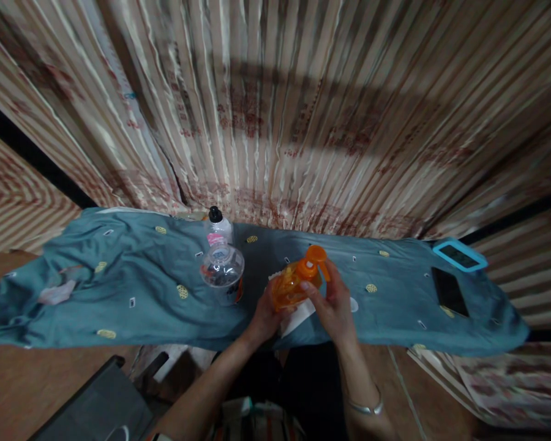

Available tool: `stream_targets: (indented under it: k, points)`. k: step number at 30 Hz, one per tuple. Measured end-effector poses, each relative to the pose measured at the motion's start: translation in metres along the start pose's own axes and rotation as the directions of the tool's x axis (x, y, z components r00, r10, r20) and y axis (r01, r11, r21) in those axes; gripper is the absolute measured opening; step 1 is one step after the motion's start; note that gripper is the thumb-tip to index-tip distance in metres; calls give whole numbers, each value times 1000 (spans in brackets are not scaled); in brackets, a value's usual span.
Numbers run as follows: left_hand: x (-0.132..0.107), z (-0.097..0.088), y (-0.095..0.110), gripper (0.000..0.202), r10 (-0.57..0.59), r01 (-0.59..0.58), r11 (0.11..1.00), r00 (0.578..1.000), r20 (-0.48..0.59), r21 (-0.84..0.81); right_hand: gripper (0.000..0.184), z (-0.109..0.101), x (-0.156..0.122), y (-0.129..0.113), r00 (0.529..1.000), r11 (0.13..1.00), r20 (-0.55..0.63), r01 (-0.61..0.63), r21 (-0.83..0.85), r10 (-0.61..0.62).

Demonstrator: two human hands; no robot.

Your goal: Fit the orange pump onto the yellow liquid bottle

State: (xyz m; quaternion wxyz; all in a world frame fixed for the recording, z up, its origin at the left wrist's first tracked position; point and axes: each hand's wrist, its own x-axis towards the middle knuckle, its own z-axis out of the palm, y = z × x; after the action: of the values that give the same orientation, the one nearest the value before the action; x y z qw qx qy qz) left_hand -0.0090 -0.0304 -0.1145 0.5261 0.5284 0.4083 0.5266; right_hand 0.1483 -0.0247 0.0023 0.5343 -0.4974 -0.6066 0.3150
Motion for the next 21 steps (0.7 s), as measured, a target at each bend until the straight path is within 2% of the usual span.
stream_targets:
  k: [2,4,8,12,14,18,19,21]
  points:
    - [0,0,0,82,-20,20,1000,1000,-7,2,60,-7,-10,16,998,999,-57,-39,8,40]
    - [0,0,0,85,-39,39,999,999,-19,1,70,-13,-25,38,985,991,-120,-128,-28,124]
    - [1,1,1,93,-76,77,997,996,-41,1,94,-8,-60,89,951,922,-134,-302,-241,277]
    - [3,3,3,91,-78,77,997,995,-64,-17,103,8,-79,120,955,863,-105,-296,-410,277]
    - [4,5,4,89,-85,84,996,994,-69,-15,89,11,-77,125,958,843,-81,-280,-460,275]
    - [6,6,5,90,-97,95,995,992,-77,-22,31,5,-64,123,935,814,5,-307,-494,356]
    - [6,6,5,91,-103,100,994,992,-78,-35,25,2,-62,122,925,812,17,-324,-486,380]
    - [6,5,6,93,-116,110,991,990,-80,-72,27,-3,-61,120,913,821,17,-358,-444,407]
